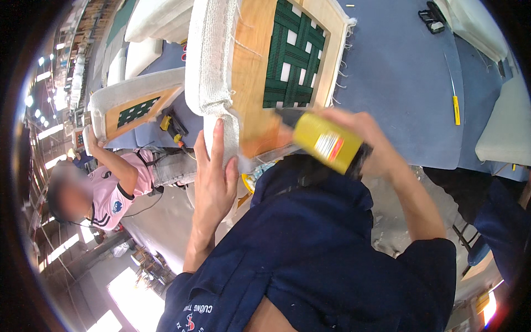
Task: The person wraps white fabric around rectangular foam cushions and secures the fabric to the wooden base using a yellow staple gun. The person repeatedly folds the fabric edges, aligns the cushion, and staples the sides to create a finished upholstered seat.
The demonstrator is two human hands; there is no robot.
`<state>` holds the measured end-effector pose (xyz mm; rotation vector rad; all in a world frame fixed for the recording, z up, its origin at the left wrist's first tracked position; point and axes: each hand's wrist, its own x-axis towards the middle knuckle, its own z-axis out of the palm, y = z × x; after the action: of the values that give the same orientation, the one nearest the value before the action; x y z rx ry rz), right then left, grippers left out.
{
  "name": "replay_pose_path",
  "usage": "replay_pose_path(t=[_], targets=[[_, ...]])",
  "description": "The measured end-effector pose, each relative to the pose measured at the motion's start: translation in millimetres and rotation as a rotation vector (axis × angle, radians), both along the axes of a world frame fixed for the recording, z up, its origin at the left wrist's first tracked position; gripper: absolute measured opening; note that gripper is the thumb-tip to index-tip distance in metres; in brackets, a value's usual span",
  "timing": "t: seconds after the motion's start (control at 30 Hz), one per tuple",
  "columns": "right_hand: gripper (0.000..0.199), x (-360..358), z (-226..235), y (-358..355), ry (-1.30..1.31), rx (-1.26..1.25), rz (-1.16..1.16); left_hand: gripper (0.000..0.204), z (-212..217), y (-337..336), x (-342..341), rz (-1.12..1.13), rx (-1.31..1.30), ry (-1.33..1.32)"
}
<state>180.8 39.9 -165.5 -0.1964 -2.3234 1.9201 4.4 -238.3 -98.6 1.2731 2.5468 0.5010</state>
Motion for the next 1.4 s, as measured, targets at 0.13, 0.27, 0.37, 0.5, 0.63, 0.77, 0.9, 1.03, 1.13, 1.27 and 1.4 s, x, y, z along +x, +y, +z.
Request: replay_pose_path(t=[0.13, 0.27, 0.37, 0.5, 0.63, 0.77, 0.9, 1.03, 1.13, 1.27, 1.4], targets=[[0.041, -34.3, 10.2, -31.6, 0.238, 0.079, -0.056, 0.082, -1.7, 5.1, -3.8, -0.039, 0.006, -0.005], [0.033, -52.0, 2.1, -33.8, 0.236, 0.115, 0.015, 0.085, -2.6, 0.1, 0.4, -0.029, 0.016, 0.043], [0.042, -47.9, -6.0, -41.2, 0.173, 0.094, 0.047, 0.087, -4.4, 0.9, -0.2, -0.013, 0.042, -0.007], [0.045, -40.9, -8.1, -55.0, 0.102, 0.067, 0.082, 0.093, -4.7, -0.1, -2.4, -0.042, 0.039, 0.009], [0.043, -33.5, -0.7, -64.1, 0.044, 0.077, 0.129, 0.1, 0.2, -0.7, 0.2, -0.065, -0.01, 0.018], [0.043, -26.9, -3.1, -72.3, 0.073, 0.075, 0.156, 0.106, 3.8, -0.7, 3.9, -0.063, -0.031, 0.002], [0.047, -20.1, -2.0, -78.0, 0.067, 0.07, 0.172, 0.112, 4.0, -3.2, 2.5, -0.074, -0.046, -0.033], [0.057, 6.6, -21.5, -58.2, -0.018, 0.042, 0.023, 0.111, 10.9, -6.9, 5.0, -0.141, -0.043, -0.033], [0.055, 41.7, -90.8, -15.2, -0.379, 0.317, -0.308, 0.092, 13.7, -9.1, 3.7, -0.22, 0.138, -0.14], [0.061, 116.3, -231.3, 72.4, -0.555, 0.59, -0.751, 0.05, -31.3, 1.2, -5.0, -0.314, 0.653, -0.674], [0.067, 120.3, -153.2, 109.6, -0.274, -0.165, -0.967, 0.052, -127.7, 41.1, -41.9, 0.103, 0.57, -1.244]])
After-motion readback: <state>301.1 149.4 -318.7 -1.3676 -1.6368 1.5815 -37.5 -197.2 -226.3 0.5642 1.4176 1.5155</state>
